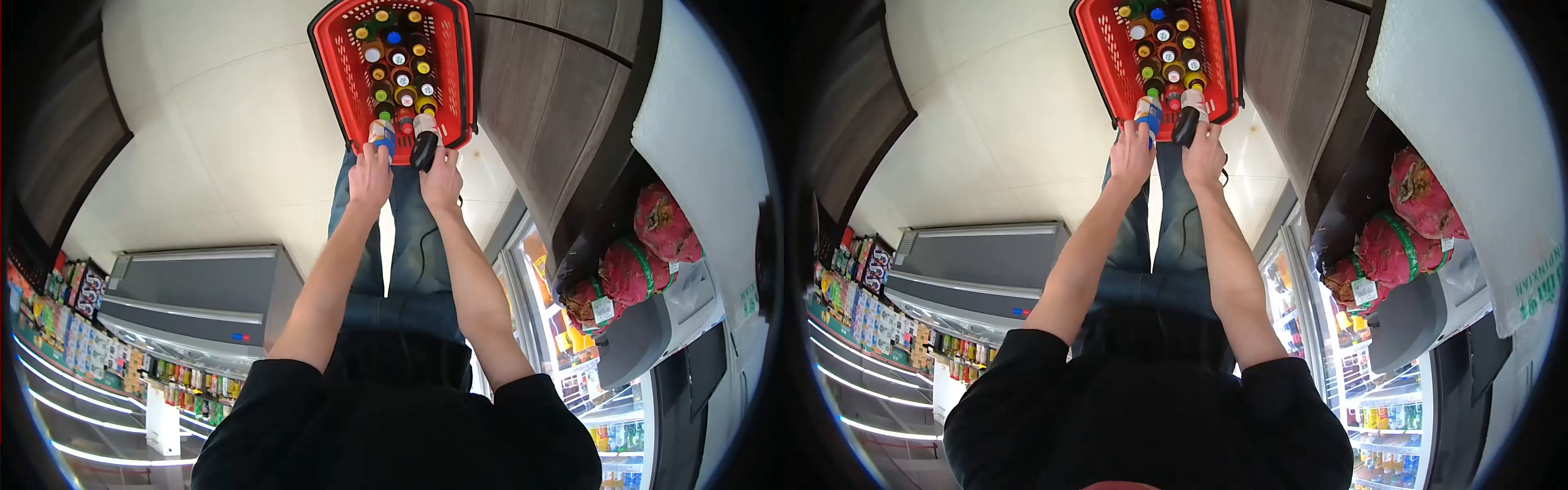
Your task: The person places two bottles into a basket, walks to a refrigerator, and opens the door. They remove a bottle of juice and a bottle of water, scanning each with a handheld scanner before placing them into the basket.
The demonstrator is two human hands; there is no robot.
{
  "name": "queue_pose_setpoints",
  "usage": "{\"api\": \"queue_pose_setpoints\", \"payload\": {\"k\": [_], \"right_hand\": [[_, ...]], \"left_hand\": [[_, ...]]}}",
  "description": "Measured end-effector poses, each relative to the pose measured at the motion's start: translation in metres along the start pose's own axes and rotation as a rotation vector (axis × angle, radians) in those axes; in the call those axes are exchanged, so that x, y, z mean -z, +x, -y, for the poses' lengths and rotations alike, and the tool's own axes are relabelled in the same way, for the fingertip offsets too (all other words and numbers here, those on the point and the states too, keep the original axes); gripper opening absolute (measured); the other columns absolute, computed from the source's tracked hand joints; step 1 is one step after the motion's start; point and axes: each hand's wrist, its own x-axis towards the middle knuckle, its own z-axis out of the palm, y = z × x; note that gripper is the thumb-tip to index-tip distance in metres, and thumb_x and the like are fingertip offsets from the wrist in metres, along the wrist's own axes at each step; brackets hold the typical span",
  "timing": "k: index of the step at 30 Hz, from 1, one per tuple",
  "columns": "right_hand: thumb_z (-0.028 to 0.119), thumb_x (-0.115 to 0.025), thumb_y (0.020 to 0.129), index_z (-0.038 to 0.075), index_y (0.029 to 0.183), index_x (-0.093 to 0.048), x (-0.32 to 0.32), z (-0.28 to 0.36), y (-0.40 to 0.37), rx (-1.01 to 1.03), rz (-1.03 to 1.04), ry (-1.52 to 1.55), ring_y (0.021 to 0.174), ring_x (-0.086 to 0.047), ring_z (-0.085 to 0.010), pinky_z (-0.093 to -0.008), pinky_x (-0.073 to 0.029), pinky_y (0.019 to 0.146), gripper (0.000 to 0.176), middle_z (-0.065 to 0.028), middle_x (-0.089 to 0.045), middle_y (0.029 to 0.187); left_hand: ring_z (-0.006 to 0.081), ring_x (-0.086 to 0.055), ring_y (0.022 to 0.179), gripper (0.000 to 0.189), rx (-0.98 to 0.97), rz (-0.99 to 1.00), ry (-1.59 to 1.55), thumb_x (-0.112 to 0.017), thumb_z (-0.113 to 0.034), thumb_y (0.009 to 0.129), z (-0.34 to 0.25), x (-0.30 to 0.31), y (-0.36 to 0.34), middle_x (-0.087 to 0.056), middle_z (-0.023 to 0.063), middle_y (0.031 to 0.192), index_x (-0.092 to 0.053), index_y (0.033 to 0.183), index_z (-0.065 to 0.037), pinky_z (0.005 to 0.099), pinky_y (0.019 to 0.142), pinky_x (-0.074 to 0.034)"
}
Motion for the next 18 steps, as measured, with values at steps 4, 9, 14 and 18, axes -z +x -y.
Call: {"api": "queue_pose_setpoints", "payload": {"k": [4,9,14,18], "right_hand": [[0.014,-0.088,0.079,0.007,0.128,-0.05,0.002,0.004,-0.001,0.017,0.027,-0.013,0.1,-0.071,-0.0403,-0.0513,-0.06,0.083,0.062,-0.0155,-0.051,0.126],[0.014,-0.088,0.079,0.007,0.127,-0.051,-0.004,0.002,-0.001,-0.004,0.049,0.03,0.099,-0.071,-0.0404,-0.0503,-0.06,0.084,0.061,-0.016,-0.052,0.125],[0.021,-0.084,0.084,0.006,0.127,-0.054,-0.003,-0.001,0.001,-0.053,0.052,0.082,0.1,-0.07,-0.0436,-0.052,-0.059,0.089,0.054,-0.0176,-0.054,0.128],[0.02,-0.086,0.081,0.006,0.12,-0.057,-0.003,0.002,-0.001,-0.058,0.031,0.087,0.105,-0.068,-0.04,-0.0493,-0.059,0.089,0.05,-0.0164,-0.054,0.125]], "left_hand": [[0.035,-0.071,0.099,0.047,0.022,0.051,0.013,-0.082,-0.021,0.085,-0.004,-0.005,0.005,-0.055,0.0165,0.114,-0.052,0.116,-0.005,0.0446,0.076,-0.063],[0.0333,-0.07,0.102,0.046,0.02,0.128,-0.004,-0.08,-0.02,0.086,-0.013,-0.008,0.002,-0.057,0.0169,0.12,-0.054,0.12,-0.004,0.0426,0.077,-0.063],[0.035,-0.069,0.106,0.052,0.006,0.135,-0.024,-0.08,-0.021,0.086,-0.018,-0.013,-0.012,-0.058,0.0173,0.127,-0.057,0.13,-0.007,0.044,0.082,-0.062],[0.0367,-0.069,0.109,0.055,0.012,0.158,-0.009,-0.076,-0.022,0.089,-0.013,-0.025,-0.011,-0.058,0.0193,0.134,-0.057,0.138,-0.009,0.0473,0.084,-0.062]]}}
